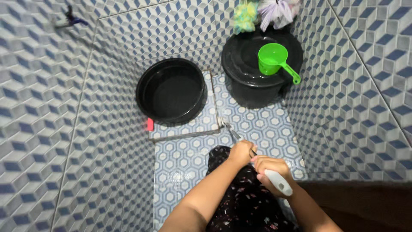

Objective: The person scrubs the tiled floor and walls of a bathroom using a long-handled brush and water.

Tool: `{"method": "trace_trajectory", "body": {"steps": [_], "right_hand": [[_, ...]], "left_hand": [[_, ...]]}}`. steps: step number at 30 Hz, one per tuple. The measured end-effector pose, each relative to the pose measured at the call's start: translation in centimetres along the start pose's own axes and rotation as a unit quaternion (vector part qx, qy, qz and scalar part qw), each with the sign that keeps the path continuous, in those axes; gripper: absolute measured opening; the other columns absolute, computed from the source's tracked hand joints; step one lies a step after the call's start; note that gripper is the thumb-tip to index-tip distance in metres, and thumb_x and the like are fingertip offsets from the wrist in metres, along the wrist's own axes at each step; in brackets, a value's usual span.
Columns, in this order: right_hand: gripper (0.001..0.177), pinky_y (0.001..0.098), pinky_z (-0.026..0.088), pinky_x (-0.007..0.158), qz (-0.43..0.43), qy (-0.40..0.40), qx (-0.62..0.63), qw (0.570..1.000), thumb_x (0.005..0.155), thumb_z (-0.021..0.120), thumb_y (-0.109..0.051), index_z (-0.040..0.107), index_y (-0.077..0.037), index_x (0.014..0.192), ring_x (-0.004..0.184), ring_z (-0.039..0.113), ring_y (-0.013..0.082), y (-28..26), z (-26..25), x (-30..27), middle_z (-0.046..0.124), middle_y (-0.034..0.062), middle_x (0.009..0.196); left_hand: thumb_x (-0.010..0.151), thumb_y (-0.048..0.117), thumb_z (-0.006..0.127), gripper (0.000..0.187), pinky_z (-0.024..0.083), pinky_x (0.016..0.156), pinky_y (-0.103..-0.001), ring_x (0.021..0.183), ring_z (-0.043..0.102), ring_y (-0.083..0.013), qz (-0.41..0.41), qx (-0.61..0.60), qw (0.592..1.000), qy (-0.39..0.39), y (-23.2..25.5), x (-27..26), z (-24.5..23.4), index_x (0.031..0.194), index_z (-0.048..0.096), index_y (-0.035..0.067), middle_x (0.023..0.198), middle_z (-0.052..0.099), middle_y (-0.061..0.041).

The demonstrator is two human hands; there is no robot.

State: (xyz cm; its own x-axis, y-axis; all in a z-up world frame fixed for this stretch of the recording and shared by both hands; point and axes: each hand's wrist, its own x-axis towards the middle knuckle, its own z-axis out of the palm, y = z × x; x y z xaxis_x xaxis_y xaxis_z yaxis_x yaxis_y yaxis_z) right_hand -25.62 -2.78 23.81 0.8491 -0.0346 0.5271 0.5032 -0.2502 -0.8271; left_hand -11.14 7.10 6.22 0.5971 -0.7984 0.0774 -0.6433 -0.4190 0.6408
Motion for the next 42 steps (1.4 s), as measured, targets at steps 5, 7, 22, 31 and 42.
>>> {"method": "trace_trajectory", "body": {"steps": [5,7,22,31,42], "right_hand": [[0.017,0.0461,0.061,0.092,0.032,0.043,-0.003,0.999,0.075,0.065,0.003,0.051,-0.005,0.069,0.064,0.06,0.0202,-2.4,1.5,-2.6,0.058,0.0053,0.069],[0.016,0.0466,0.058,0.092,0.0,0.051,0.017,0.999,0.078,0.064,0.004,0.052,-0.005,0.072,0.066,0.06,0.0206,-2.6,2.0,-2.9,0.059,0.0061,0.07],[0.014,0.0466,0.058,0.093,-0.036,0.069,-0.039,0.996,0.076,0.067,0.002,0.055,-0.006,0.076,0.066,0.061,0.024,9.7,5.2,-0.2,0.059,0.0081,0.072],[0.015,0.0485,0.056,0.099,-0.009,0.074,-0.063,0.995,0.075,0.066,0.003,0.055,-0.008,0.078,0.067,0.062,0.024,19.0,5.0,8.8,0.057,0.0069,0.073],[0.016,0.0483,0.054,0.1,-0.042,0.059,-0.044,0.996,0.075,0.069,0.002,0.056,-0.007,0.074,0.072,0.065,0.0266,23.3,4.1,18.5,0.058,0.0086,0.073]], "left_hand": [[0.094,0.033,0.067,0.036,0.056,0.072,-0.05,0.079,0.068,-0.0423,0.0,-0.002,1.0,-0.003,2.0,-3.1,0.3,0.078,0.068,0.002,0.085,0.068,-0.021],[0.093,0.033,0.068,0.033,0.055,0.072,-0.051,0.08,0.068,-0.0424,0.006,-0.013,1.0,-0.024,1.8,-3.3,-0.1,0.079,0.068,0.003,0.085,0.069,-0.021],[0.081,0.015,0.067,0.01,0.057,0.078,-0.049,0.095,0.069,-0.0408,0.019,0.091,0.986,-0.137,-12.8,5.7,3.3,0.086,0.069,0.007,0.102,0.07,-0.019],[0.077,0.006,0.067,0.013,0.057,0.079,-0.049,0.1,0.068,-0.0393,0.033,0.137,0.981,-0.134,-21.5,16.5,1.6,0.089,0.07,0.008,0.104,0.069,-0.017],[0.074,0.006,0.07,0.014,0.058,0.081,-0.046,0.1,0.07,-0.0391,0.019,0.116,0.988,-0.105,-27.5,24.1,-1.6,0.088,0.071,0.011,0.105,0.07,-0.017]]}}
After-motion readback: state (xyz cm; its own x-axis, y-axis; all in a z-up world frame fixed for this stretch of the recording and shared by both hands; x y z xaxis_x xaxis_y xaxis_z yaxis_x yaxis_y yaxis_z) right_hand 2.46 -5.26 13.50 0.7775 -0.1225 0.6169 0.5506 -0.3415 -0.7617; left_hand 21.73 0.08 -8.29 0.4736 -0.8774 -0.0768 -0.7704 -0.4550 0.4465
